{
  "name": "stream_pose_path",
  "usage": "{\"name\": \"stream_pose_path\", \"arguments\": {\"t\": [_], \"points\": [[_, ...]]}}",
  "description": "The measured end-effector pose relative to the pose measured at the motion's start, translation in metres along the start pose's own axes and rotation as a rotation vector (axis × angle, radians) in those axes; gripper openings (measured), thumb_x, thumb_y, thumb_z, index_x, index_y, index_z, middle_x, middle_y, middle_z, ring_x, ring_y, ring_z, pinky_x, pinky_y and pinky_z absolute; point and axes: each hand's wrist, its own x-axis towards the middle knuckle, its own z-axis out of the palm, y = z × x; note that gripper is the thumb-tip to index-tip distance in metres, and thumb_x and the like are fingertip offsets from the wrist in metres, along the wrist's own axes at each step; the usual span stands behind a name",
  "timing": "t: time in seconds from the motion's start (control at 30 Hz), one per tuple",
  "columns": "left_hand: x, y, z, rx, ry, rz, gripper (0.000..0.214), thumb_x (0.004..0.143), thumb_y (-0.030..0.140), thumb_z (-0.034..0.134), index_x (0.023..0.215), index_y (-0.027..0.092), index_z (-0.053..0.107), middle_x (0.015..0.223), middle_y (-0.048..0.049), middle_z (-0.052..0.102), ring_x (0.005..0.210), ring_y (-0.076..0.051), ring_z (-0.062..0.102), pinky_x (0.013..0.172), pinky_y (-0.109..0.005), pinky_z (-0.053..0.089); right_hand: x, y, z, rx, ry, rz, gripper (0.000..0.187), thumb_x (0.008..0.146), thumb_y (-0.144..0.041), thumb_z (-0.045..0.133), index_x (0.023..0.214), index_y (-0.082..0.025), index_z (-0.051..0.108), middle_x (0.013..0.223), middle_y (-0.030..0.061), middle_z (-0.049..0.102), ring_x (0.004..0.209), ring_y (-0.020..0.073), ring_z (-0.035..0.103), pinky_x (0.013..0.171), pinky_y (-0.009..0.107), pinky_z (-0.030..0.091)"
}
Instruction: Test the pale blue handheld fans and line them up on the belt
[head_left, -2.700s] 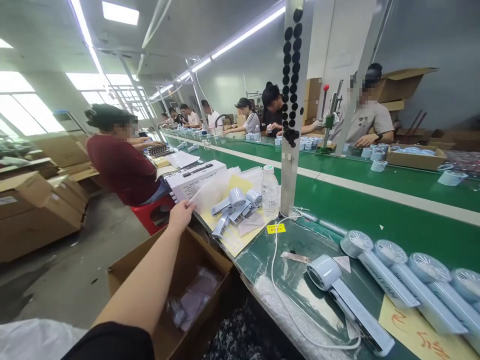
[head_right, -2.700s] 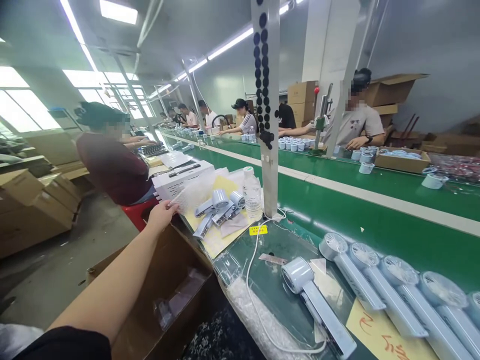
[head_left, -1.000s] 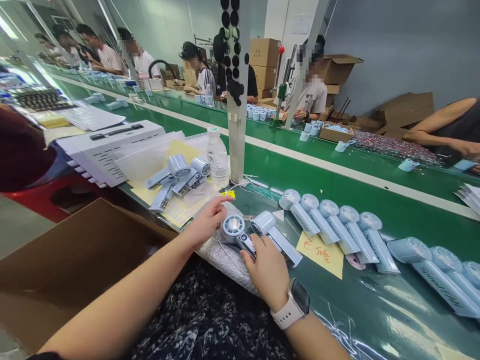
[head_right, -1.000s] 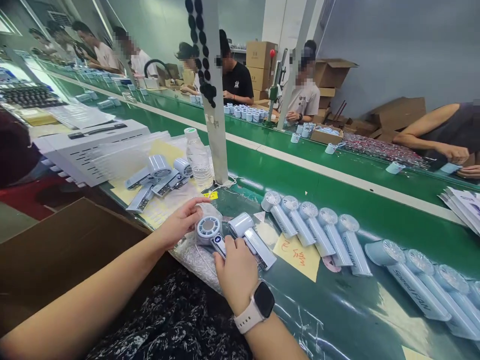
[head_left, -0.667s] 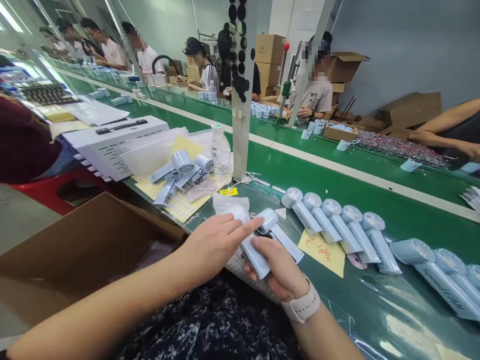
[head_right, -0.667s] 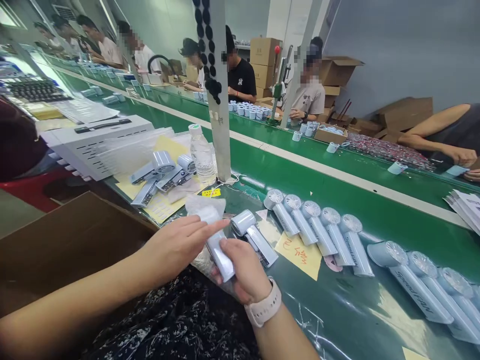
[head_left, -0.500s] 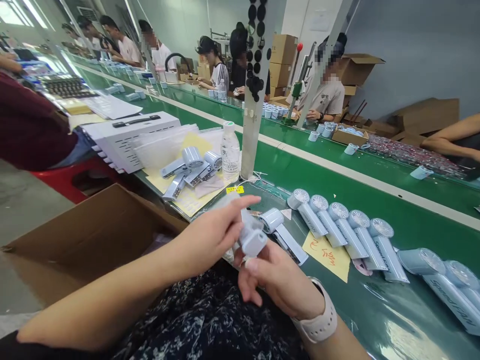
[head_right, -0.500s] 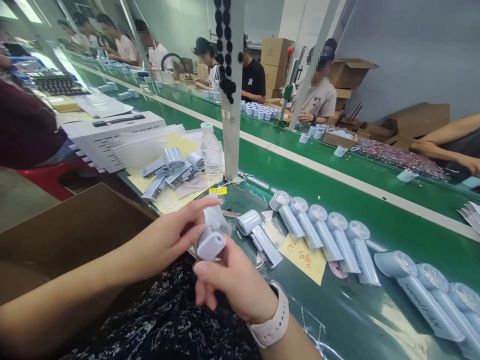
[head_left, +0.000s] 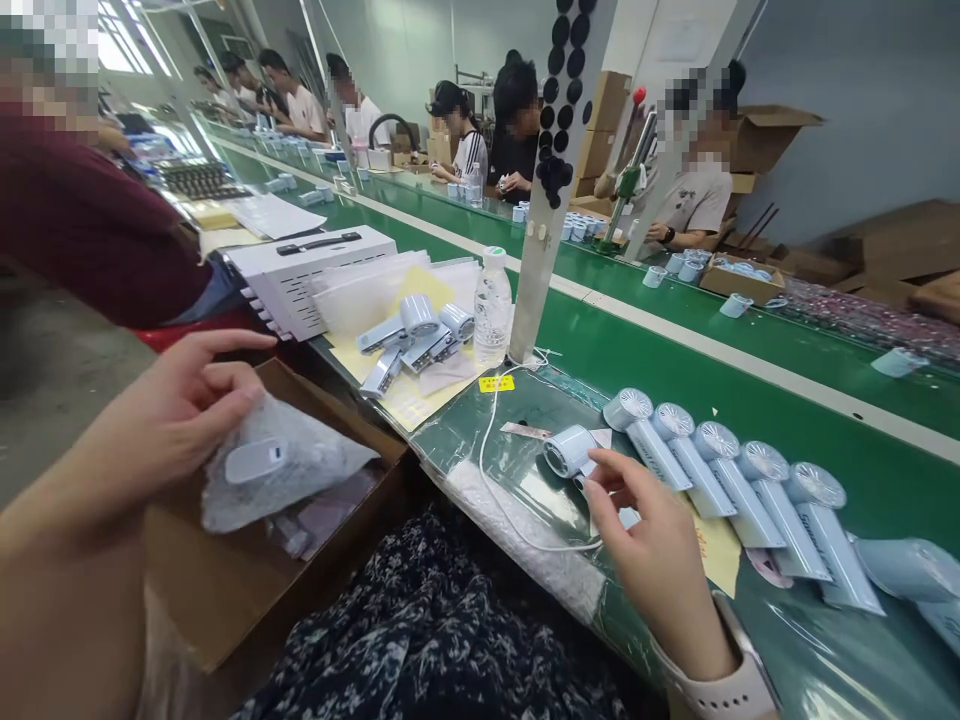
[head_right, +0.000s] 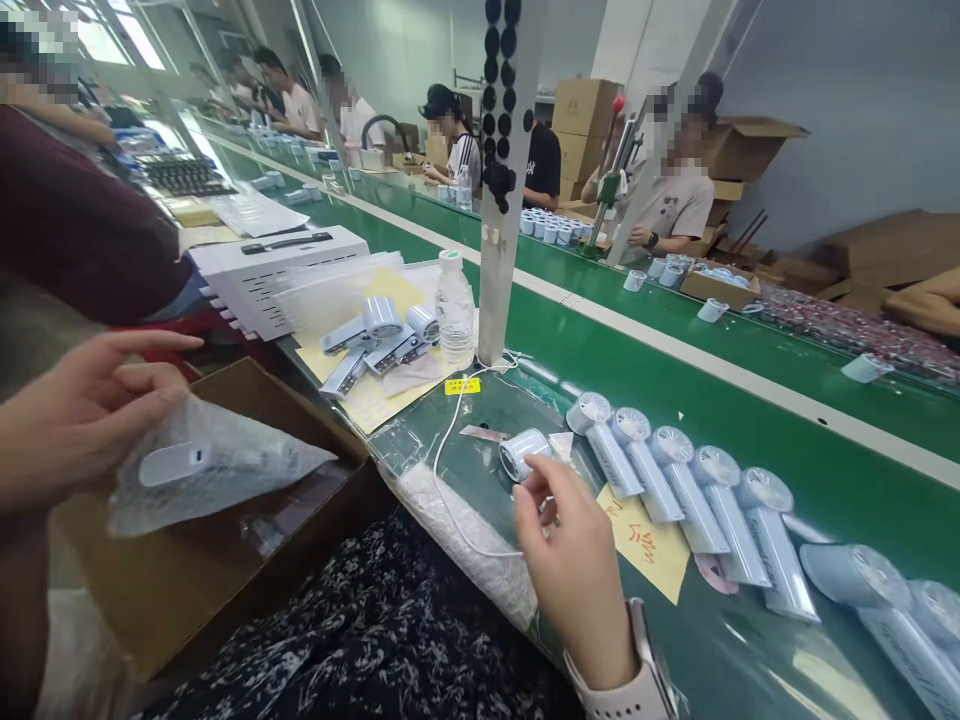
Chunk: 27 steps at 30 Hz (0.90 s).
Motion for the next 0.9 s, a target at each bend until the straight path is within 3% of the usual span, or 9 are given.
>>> {"name": "stream_pose_path", "arguments": {"t": [0.1,0.2,0.47,0.7,0.8,0.9], "points": [[0.011,-0.030,0.015,-0.046,-0.077,-0.108,0.045,0.077,0.033,0.054,0.121,0.024,0.054,0.058,0.0072,0.048,0.049,-0.013,0.044,0.047,-0.021,0.036,0.003,0.017,0.001,-0.079,0.002,0.046,0.028,0.093,-0.040,0.051,0.106,-0.020,0.067,0.092,0.0067,0.069,0.071,0.0205,0.063,0.059,0.033,0.051],[0.019,-0.057,0.030,-0.008,-0.027,-0.197,0.032,0.083,0.022,0.047,0.114,0.021,0.052,0.053,0.0082,0.041,0.049,-0.014,0.042,0.050,-0.022,0.036,0.000,0.026,0.005,-0.108,-0.026,0.061,0.031,0.092,-0.043,0.050,0.106,-0.020,0.067,0.096,0.0083,0.069,0.072,0.0216,0.062,0.057,0.033,0.049],[0.016,-0.110,0.052,0.180,0.040,-0.259,0.026,0.083,0.011,0.053,0.107,0.020,0.054,0.067,0.0075,0.052,0.065,-0.013,0.048,0.066,-0.022,0.036,-0.005,0.050,0.008,-0.286,0.088,0.053,0.037,0.091,-0.048,0.048,0.100,-0.019,0.069,0.105,0.0128,0.065,0.087,0.0281,0.059,0.074,0.043,0.049],[0.020,-0.134,0.058,0.195,0.061,-0.354,0.026,0.094,0.018,0.050,0.120,0.015,0.050,0.073,0.0042,0.050,0.059,-0.012,0.047,0.060,-0.026,0.041,-0.008,0.055,0.012,-0.258,0.042,0.078,0.036,0.090,-0.047,0.050,0.100,-0.019,0.069,0.112,0.0137,0.063,0.099,0.0310,0.061,0.088,0.048,0.049],[0.018,-0.145,0.057,0.240,-0.004,-0.325,0.025,0.094,0.026,0.057,0.117,0.015,0.054,0.079,0.0021,0.055,0.065,-0.014,0.051,0.066,-0.029,0.045,-0.008,0.059,0.014,-0.351,0.061,-0.008,0.039,0.092,-0.047,0.046,0.104,-0.016,0.067,0.117,0.0175,0.061,0.113,0.0362,0.056,0.098,0.053,0.044],[0.013,-0.155,0.067,0.264,-0.109,-0.292,0.026,0.097,0.034,0.056,0.115,0.015,0.057,0.082,0.0004,0.059,0.069,-0.015,0.056,0.070,-0.031,0.048,-0.008,0.064,0.017,-0.444,-0.001,-0.023,0.045,0.093,-0.046,0.044,0.121,-0.013,0.057,0.118,0.0202,0.061,0.113,0.0386,0.055,0.096,0.055,0.044]]}}
